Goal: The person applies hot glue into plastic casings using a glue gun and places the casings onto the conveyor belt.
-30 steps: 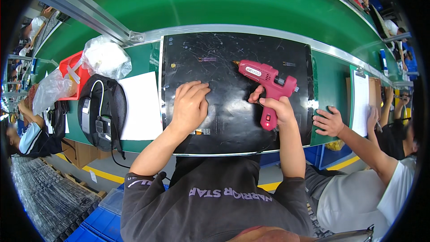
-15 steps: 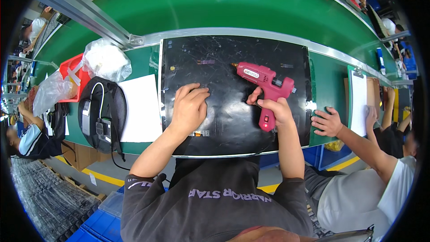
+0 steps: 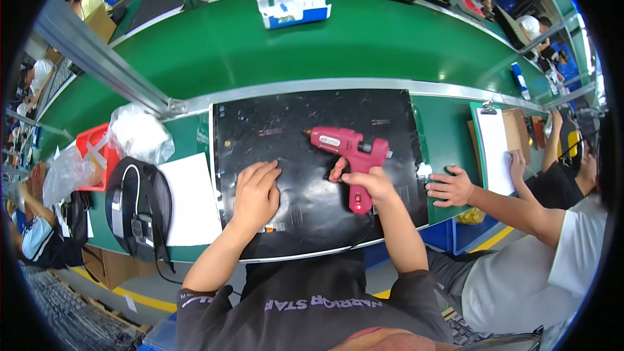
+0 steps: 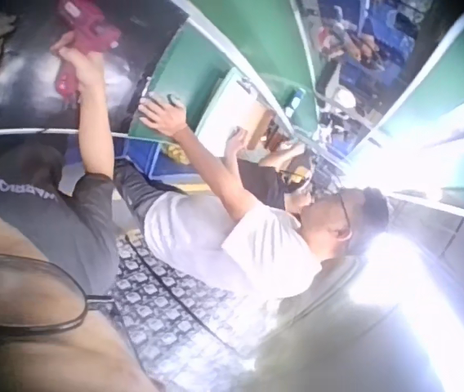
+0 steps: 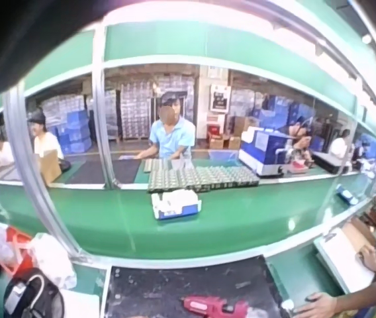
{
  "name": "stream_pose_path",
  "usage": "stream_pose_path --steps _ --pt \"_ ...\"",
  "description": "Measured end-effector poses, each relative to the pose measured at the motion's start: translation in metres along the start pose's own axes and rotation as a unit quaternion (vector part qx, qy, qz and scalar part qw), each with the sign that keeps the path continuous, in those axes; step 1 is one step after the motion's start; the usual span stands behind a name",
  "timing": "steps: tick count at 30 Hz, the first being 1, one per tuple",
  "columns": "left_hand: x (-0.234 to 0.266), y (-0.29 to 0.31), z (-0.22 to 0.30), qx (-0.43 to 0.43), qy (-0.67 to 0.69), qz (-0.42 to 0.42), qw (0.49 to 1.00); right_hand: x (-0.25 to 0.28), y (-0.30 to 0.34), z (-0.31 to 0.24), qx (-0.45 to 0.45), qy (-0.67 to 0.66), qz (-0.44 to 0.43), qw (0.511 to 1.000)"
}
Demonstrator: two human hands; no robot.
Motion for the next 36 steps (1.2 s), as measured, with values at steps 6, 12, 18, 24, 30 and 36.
stream_pose_path --steps 6,12,18,24,30,36 --pt "-0.003 0.001 0.004 -0.004 0.011 0.004 1.0 0.0 0.005 -0.004 0.011 0.007 -0.001 1.0" --pt "0.001 0.002 0.006 -0.007 0.004 -0.003 1.0 -0.003 -0.005 0.002 -0.009 -0.012 -0.023 1.0" --pt "-0.004 -0.003 0.011 -0.024 0.025 -0.01 0.999 -0.007 0.001 -0.009 0.011 -0.007 -0.026 1.0" --pt "-0.002 0.001 0.011 -0.019 0.023 -0.014 0.999 -0.002 -0.003 -0.003 0.019 -0.015 -0.033 0.999" --pt "-0.002 0.001 0.012 -0.025 0.033 -0.015 0.999 -0.002 -0.001 -0.003 0.019 -0.01 -0.031 0.999" --pt "-0.004 0.001 0.011 -0.029 0.037 -0.015 0.999 -0.002 -0.001 -0.003 0.019 -0.009 -0.028 0.999"
Point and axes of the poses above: each hand's wrist, its own y-axis away from the middle knuckle, its own x-axis out of the back of the hand, z = x × y, the point moved 6 cm from there along -y, towards the middle knuckle, and after that the axes turned 13 degrees about -y, right-handed, at the moved point
